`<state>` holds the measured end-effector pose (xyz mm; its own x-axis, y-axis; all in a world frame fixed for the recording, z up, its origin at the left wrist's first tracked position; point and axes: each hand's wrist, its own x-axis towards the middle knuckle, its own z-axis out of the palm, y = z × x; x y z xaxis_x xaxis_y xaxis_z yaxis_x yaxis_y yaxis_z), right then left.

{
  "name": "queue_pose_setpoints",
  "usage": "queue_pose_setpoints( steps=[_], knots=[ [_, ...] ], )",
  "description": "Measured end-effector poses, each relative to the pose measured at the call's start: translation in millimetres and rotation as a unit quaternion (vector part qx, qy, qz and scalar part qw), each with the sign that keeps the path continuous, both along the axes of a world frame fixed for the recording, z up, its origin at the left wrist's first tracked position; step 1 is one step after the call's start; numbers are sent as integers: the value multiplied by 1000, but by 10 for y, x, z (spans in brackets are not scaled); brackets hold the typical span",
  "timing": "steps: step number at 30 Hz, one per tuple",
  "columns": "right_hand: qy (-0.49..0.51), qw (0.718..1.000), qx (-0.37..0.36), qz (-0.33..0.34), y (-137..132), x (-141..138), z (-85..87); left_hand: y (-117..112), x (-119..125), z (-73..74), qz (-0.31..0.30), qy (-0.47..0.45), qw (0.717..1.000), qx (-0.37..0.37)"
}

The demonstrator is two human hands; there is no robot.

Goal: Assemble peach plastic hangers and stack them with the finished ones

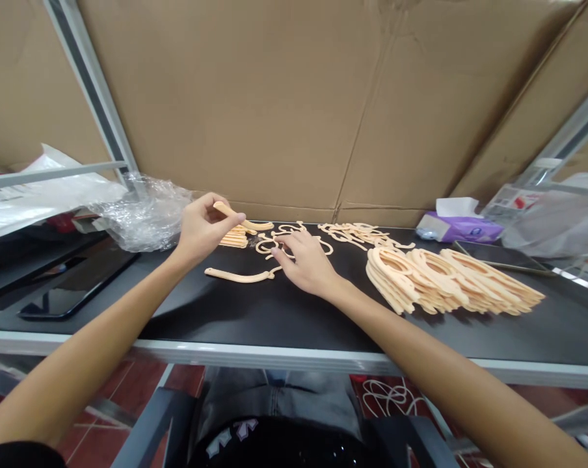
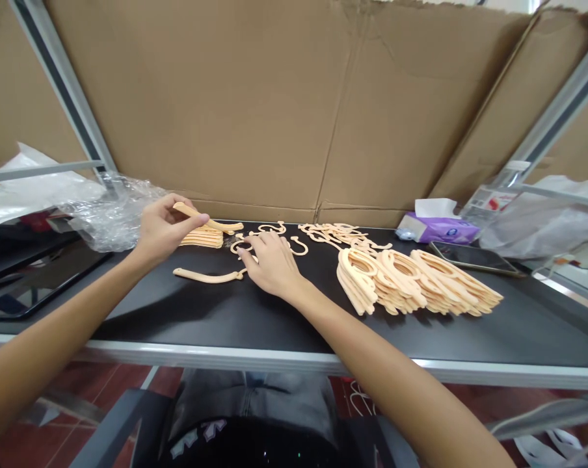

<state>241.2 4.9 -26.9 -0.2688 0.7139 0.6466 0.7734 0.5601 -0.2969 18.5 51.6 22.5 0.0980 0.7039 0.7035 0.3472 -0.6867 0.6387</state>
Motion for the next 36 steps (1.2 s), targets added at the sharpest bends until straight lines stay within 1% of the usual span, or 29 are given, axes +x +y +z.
queue_pose_setpoints(
  steps=[2, 4, 6, 8, 9, 10, 12, 15, 17, 19, 21, 23, 26, 27, 31, 34, 36],
  knots=[
    [23, 999, -23, 2, 10, 0, 11, 7, 39, -40, -28, -32, 999, -27],
    [56, 996, -65, 21, 23, 0, 22, 13, 87, -115, -55, -54, 995, -55],
    [94, 989, -105, 46, 34, -5, 29, -4, 149, -211, -85, -40, 992, -84],
    [131, 982, -127, 57, 40, -13, 33, -53, 214, -303, -114, 3, 989, -91],
    [148, 979, -132, 56, 41, -17, 34, -86, 243, -338, -111, 37, 991, -72],
    [162, 976, -134, 53, 40, -19, 36, -120, 267, -364, -96, 76, 992, -35],
    [182, 973, -136, 45, 34, -20, 43, -182, 297, -384, -67, 160, 982, 70],
    [206, 971, -120, 21, 19, -13, 74, -244, 323, -356, -55, 257, 938, 226],
    [227, 964, -133, 28, 16, -10, 99, -272, 360, -333, -49, 308, 903, 296],
    [256, 948, -174, 72, 23, -9, 118, -298, 419, -326, -42, 355, 867, 346],
    [290, 925, -220, 109, 37, -10, 127, -316, 479, -339, -39, 393, 837, 379],
    [340, 897, -264, 105, 49, -11, 131, -318, 508, -361, -29, 406, 824, 394],
    [414, 851, -313, 80, 46, -16, 139, -286, 474, -388, -27, 388, 832, 395],
    [424, 842, -324, 80, 39, -20, 143, -272, 452, -394, -33, 380, 836, 394],
    [410, 833, -361, 85, -7, -52, 160, -241, 408, -422, -53, 373, 840, 389],
    [428, 825, -359, 83, -45, -78, 179, -267, 432, -434, -75, 364, 850, 374],
    [449, 817, -352, 81, -56, -83, 198, -299, 438, -410, -105, 366, 858, 345]
  ],
)
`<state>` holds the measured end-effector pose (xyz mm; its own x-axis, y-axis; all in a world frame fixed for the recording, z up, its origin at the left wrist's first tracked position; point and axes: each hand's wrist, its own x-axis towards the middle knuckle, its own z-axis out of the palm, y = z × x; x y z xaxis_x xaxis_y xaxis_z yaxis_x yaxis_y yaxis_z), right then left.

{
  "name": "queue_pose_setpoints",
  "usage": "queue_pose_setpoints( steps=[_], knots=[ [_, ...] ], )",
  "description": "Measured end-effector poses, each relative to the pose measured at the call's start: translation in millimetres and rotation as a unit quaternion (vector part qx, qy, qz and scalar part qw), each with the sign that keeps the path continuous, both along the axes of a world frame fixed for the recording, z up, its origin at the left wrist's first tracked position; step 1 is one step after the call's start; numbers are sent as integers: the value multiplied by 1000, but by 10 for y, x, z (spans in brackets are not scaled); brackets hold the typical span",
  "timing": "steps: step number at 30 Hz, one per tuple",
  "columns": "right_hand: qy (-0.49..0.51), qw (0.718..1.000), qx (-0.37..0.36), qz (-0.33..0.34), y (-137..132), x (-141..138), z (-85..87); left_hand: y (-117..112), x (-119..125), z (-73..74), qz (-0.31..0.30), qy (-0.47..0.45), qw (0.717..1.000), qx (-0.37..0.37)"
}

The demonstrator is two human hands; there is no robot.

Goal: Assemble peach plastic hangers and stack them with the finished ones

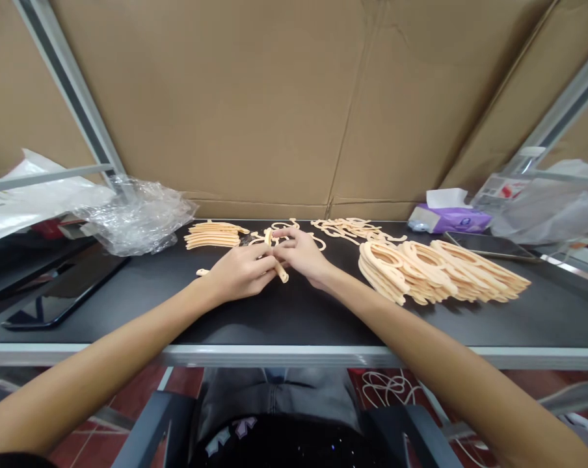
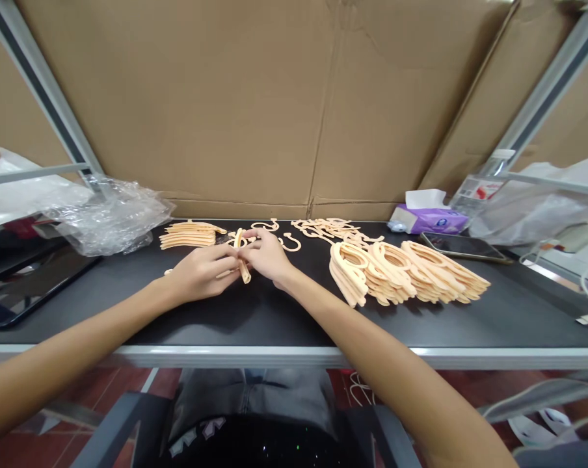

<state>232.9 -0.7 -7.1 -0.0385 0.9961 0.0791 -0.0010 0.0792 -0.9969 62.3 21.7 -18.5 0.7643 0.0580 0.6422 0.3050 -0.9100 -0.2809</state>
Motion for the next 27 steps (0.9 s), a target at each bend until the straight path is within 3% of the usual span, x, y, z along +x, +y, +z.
queue_pose_setpoints(
  steps=[2, 4, 7, 9, 13, 17, 22, 27],
  knots=[
    [20, 1000, 6, -17, 10, 15, 20, -27, -27, 58, 8, 23, 998, -57],
    [27, 999, 17, -41, 44, 58, 33, -30, -88, 137, 64, 38, 990, -119],
    [-32, 996, 45, -67, 118, 160, 26, 31, -204, 234, 186, 68, 953, -231],
    [-123, 987, 84, -63, 158, 222, 8, 96, -261, 253, 211, 99, 921, -313],
    [-230, 964, 122, -51, 167, 238, -16, 182, -281, 215, 162, 126, 891, -404],
    [-191, 971, 135, -40, 128, 174, -22, 192, -263, 188, 141, 119, 866, -465],
    [-144, 984, 104, -17, 98, 167, 1, 229, -276, 181, 97, 14, 838, -536],
    [-158, 977, 136, -42, 99, 204, 33, 302, -280, 167, 91, -82, 836, -534]
  ],
)
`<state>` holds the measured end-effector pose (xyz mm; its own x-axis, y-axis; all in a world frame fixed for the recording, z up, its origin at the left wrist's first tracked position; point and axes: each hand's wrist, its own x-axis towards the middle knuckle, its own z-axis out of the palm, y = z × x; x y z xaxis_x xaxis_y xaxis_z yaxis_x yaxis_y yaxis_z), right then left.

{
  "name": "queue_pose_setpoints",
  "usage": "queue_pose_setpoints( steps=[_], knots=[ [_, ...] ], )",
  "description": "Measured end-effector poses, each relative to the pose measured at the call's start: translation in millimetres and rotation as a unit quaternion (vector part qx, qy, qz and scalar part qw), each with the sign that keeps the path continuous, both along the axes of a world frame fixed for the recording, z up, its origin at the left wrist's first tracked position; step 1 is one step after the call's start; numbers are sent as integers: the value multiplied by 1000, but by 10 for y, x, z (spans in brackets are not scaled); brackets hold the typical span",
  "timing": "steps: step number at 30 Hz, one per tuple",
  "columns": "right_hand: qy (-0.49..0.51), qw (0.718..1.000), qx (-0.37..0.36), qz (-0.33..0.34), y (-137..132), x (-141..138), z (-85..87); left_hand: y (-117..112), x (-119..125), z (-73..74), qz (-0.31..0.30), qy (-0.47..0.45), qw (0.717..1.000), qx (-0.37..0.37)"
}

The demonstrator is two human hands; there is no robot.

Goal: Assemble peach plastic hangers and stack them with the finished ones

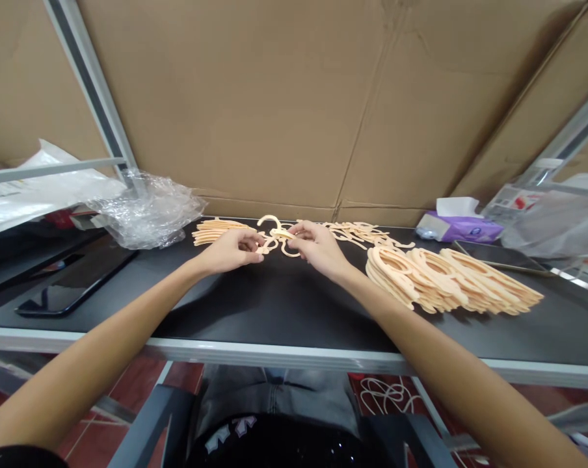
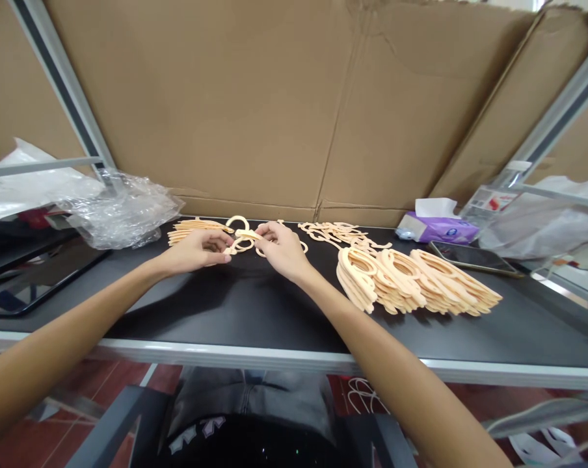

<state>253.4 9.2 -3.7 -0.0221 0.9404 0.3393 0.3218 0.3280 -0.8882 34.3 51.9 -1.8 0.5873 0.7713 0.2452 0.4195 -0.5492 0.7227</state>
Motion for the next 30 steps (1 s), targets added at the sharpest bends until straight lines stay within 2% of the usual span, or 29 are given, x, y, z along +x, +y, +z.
queue_pose_setpoints(
  steps=[5, 10, 17, 22, 30],
  knots=[
    [-85, 996, -4, 25, -2, 13, -34, -11, 34, -15, 14, -32, 999, 25],
    [-211, 977, 25, 35, 11, 48, -96, -70, 90, -50, 20, -69, 997, 32],
    [-276, 959, 29, 56, 4, 61, -99, -62, 103, -106, 40, -66, 994, 81],
    [-311, 949, 18, 41, -37, 46, -73, -35, 80, -159, 45, -61, 991, 115],
    [-372, 928, 28, 17, -42, 57, -108, -31, 100, -244, 45, -95, 988, 111]
  ],
)
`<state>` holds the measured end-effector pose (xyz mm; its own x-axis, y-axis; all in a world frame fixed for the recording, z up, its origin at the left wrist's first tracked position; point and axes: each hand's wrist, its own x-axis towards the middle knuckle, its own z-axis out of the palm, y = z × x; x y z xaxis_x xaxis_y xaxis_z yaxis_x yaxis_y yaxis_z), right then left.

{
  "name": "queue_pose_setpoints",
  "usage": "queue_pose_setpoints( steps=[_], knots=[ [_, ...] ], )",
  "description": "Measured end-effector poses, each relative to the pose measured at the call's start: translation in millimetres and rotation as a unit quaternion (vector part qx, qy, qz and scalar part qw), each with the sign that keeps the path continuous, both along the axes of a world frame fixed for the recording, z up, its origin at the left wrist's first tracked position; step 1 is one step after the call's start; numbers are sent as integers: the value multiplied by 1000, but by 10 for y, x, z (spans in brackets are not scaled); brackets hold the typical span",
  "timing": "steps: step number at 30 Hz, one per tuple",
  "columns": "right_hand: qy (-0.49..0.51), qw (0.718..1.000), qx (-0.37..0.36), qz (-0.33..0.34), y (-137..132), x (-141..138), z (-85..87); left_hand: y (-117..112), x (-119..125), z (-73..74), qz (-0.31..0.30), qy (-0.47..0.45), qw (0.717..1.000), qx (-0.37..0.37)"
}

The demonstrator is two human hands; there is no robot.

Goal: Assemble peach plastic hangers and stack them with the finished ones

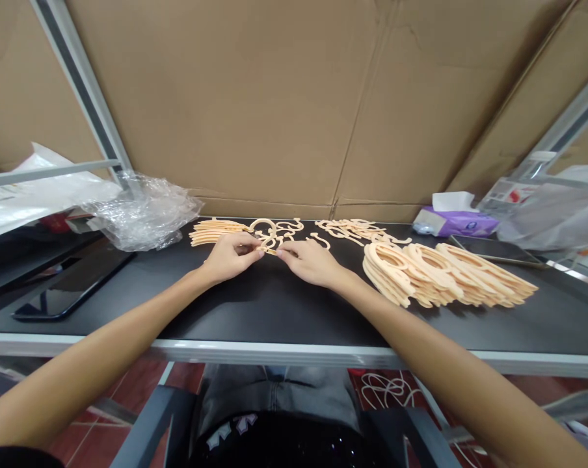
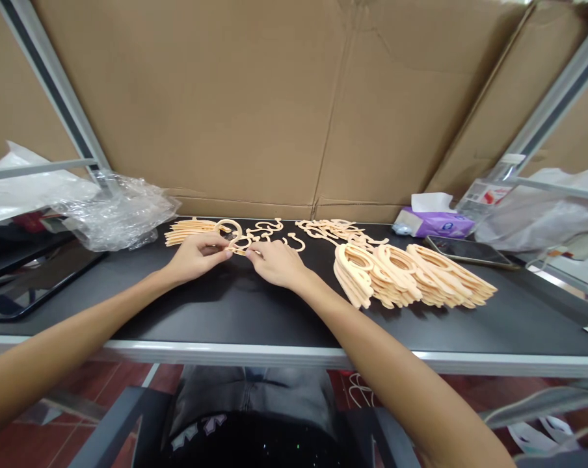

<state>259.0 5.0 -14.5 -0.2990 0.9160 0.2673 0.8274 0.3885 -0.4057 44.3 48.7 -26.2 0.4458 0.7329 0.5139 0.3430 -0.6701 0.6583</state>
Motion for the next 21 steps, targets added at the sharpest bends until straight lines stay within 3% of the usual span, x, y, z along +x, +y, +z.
queue_pose_setpoints(
  steps=[10, 21],
  knots=[
    [-36, 999, 2, -16, 4, 0, -13, 10, 1, -43, -19, -18, 999, -25],
    [-49, 999, 3, -19, -26, 11, 16, -32, 7, 12, 15, 18, 999, 49]
  ],
)
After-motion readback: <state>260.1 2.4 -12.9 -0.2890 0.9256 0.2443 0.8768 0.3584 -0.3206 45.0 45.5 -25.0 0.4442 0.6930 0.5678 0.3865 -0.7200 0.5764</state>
